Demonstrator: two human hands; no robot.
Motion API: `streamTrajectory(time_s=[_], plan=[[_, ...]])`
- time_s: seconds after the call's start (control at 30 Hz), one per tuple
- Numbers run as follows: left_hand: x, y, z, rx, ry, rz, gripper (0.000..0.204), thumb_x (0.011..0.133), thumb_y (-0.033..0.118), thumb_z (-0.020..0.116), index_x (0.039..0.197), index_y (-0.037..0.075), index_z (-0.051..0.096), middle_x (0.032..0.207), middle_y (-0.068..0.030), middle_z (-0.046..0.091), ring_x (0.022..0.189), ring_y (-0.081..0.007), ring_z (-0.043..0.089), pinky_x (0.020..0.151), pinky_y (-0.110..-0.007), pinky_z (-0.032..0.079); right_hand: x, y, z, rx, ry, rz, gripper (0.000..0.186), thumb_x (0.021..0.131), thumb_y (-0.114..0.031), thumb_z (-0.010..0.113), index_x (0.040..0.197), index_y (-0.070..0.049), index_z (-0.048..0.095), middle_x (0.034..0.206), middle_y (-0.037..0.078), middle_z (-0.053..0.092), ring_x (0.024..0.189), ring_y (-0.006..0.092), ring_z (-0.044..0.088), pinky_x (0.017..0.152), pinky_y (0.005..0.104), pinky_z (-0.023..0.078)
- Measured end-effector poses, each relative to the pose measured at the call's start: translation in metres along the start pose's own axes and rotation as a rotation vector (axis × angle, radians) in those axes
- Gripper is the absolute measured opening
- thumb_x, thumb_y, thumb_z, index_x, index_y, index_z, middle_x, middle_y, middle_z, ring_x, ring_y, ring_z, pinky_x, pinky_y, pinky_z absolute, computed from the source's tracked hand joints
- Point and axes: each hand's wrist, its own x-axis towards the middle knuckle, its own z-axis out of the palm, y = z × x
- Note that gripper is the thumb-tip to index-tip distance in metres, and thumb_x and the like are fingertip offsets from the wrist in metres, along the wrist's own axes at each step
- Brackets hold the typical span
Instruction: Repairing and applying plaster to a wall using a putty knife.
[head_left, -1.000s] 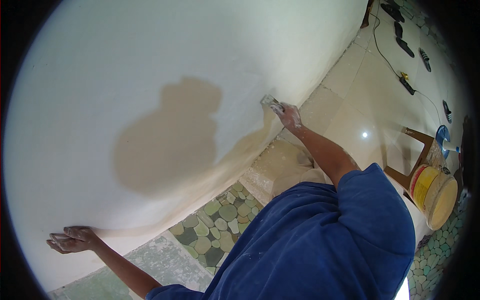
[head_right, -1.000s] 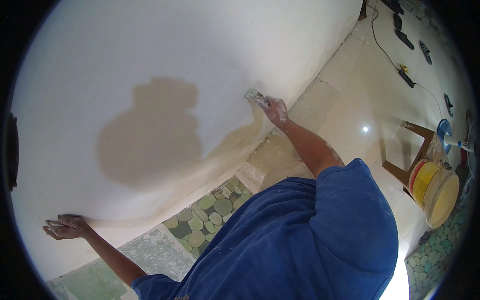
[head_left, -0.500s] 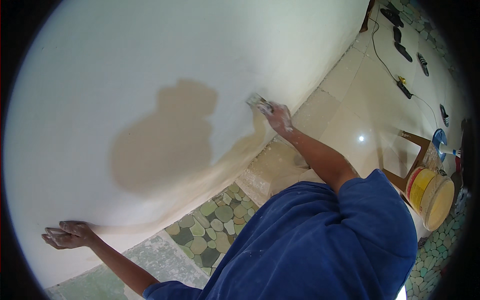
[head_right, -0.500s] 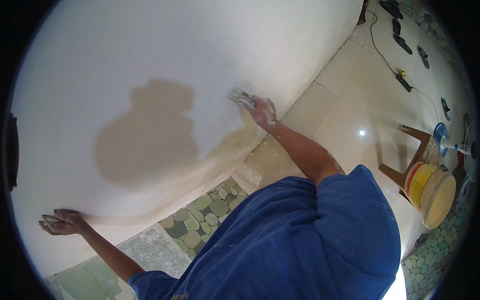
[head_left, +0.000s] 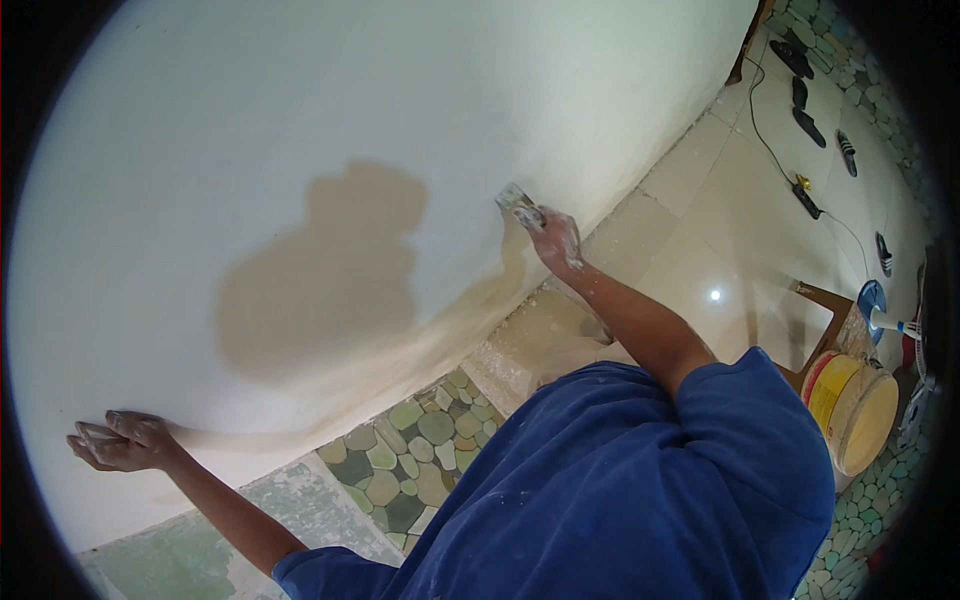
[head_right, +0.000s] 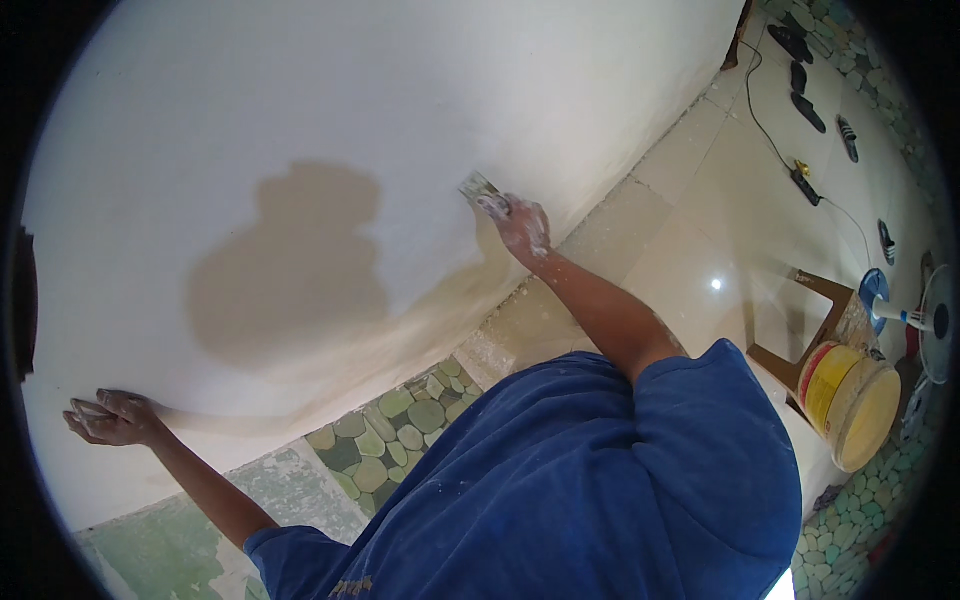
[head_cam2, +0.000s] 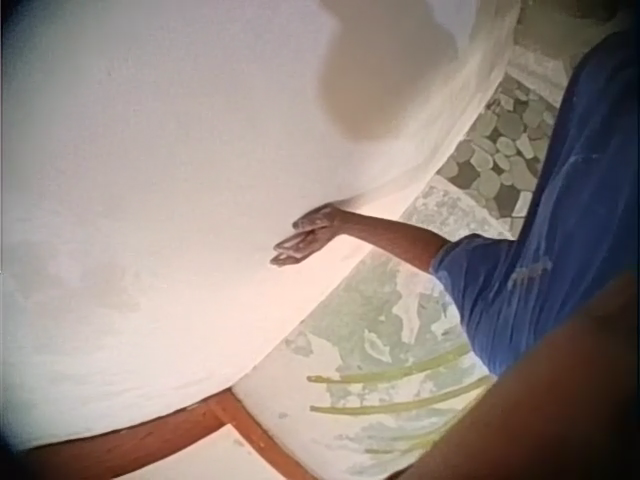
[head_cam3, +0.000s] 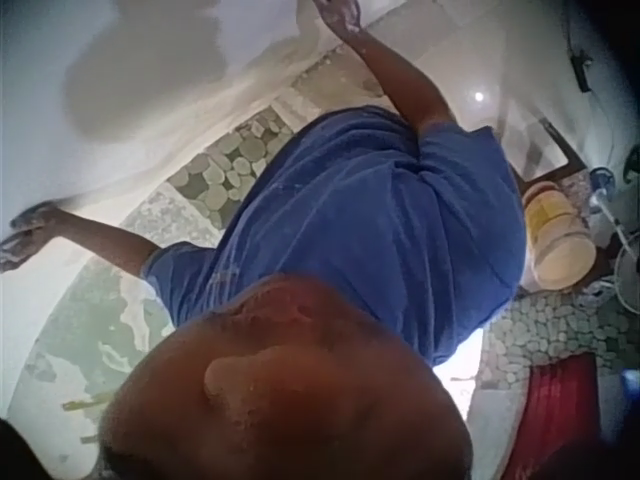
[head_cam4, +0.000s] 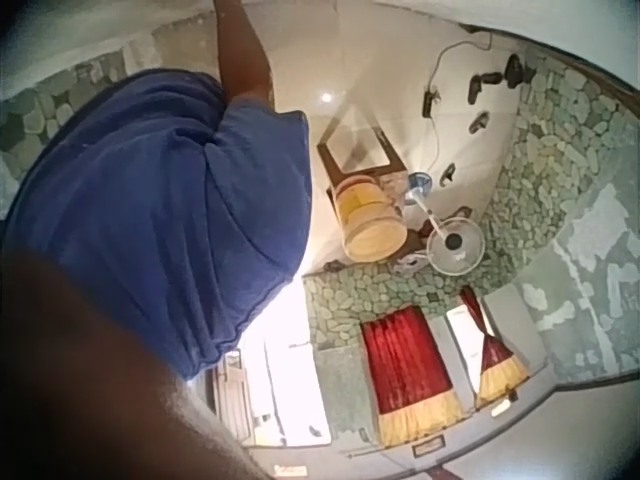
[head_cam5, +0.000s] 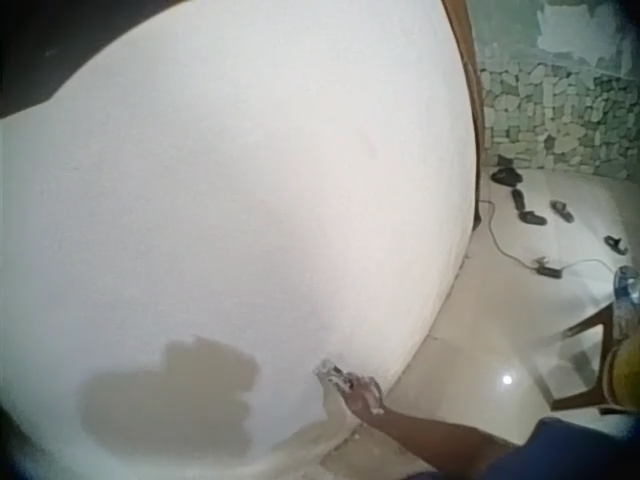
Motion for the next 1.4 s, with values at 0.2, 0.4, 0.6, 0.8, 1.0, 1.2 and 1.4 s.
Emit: streamTrajectory(time_s=[0.2, 0.4, 0.6, 0.8, 1.0, 1.2, 1.4], plan=[[-0.004, -0.006, -0.005, 0.020, -0.022, 0.002, 0.045, 0.095, 0.036, 0.053, 0.123, 0.002, 0.048, 0.130, -0.0215, 0.046, 0.126, -0.0367, 0.042, 0.098, -0.051, 0.040, 0.006, -0.060, -0.012, 0.191, -0.010, -0.039, 0.042, 0.089, -0.041, 0.061, 0.094, 0.001, 0.064, 0.075, 0.021, 0.063, 0.068, 0.0342, 0.061, 0.065, 0.0400, 0.047], [-0.001, -0.007, -0.003, 0.030, -0.007, 0.062, 0.040, 0.096, 0.032, 0.053, 0.120, 0.001, 0.048, 0.128, -0.0167, 0.050, 0.128, -0.0349, 0.041, 0.099, -0.049, 0.039, 0.017, -0.047, -0.043, 0.167, 0.050, 0.057, 0.045, 0.089, -0.045, 0.058, 0.090, 0.000, 0.065, 0.076, 0.021, 0.063, 0.071, 0.0360, 0.060, 0.067, 0.0416, 0.047], [-0.006, -0.012, -0.001, 0.050, 0.009, 0.093, 0.038, 0.095, 0.028, 0.055, 0.121, 0.001, 0.048, 0.124, -0.0131, 0.056, 0.127, -0.0358, 0.043, 0.101, -0.050, 0.037, 0.043, -0.113, -0.076, 0.200, 0.055, -0.075, 0.048, 0.089, -0.047, 0.055, 0.084, 0.000, 0.064, 0.073, 0.022, 0.061, 0.071, 0.0371, 0.059, 0.067, 0.0439, 0.046], [-0.008, -0.012, -0.001, 0.053, 0.023, 0.028, 0.038, 0.094, 0.027, 0.056, 0.120, 0.001, 0.049, 0.123, -0.0156, 0.057, 0.126, -0.0361, 0.045, 0.102, -0.050, 0.036, 0.033, -0.093, -0.088, 0.101, 0.074, -0.085, 0.048, 0.090, -0.046, 0.055, 0.085, 0.000, 0.064, 0.071, 0.022, 0.060, 0.067, 0.0378, 0.058, 0.064, 0.0440, 0.045], [0.001, 0.001, 0.000, 0.031, 0.020, 0.010, 0.038, 0.094, 0.026, 0.055, 0.121, -0.001, 0.052, 0.128, -0.0214, 0.053, 0.127, -0.0362, 0.043, 0.101, -0.048, 0.036, 0.027, -0.064, -0.067, 0.026, 0.133, -0.144, 0.047, 0.091, -0.043, 0.057, 0.077, 0.002, 0.059, 0.061, 0.018, 0.053, 0.058, 0.0313, 0.050, 0.059, 0.0424, 0.042], [0.003, 0.008, -0.004, 0.022, 0.028, 0.000, 0.040, 0.093, 0.023, 0.056, 0.125, -0.001, 0.053, 0.132, -0.0225, 0.050, 0.126, -0.0365, 0.043, 0.102, -0.047, 0.035, 0.037, -0.143, -0.090, 0.189, 0.050, -0.158, 0.044, 0.092, -0.041, 0.056, 0.079, 0.001, 0.058, 0.061, 0.017, 0.051, 0.058, 0.0289, 0.047, 0.058, 0.0408, 0.041], [0.012, 0.018, -0.002, -0.037, 0.050, -0.042, 0.040, 0.093, 0.022, 0.056, 0.125, -0.001, 0.053, 0.134, -0.0204, 0.048, 0.129, -0.0352, 0.040, 0.109, -0.048, 0.030, 0.005, -0.062, -0.077, 0.234, -0.045, -0.085, 0.037, 0.094, -0.037, 0.054, 0.089, 0.000, 0.056, 0.061, 0.018, 0.052, 0.058, 0.0329, 0.051, 0.060, 0.0432, 0.043]])
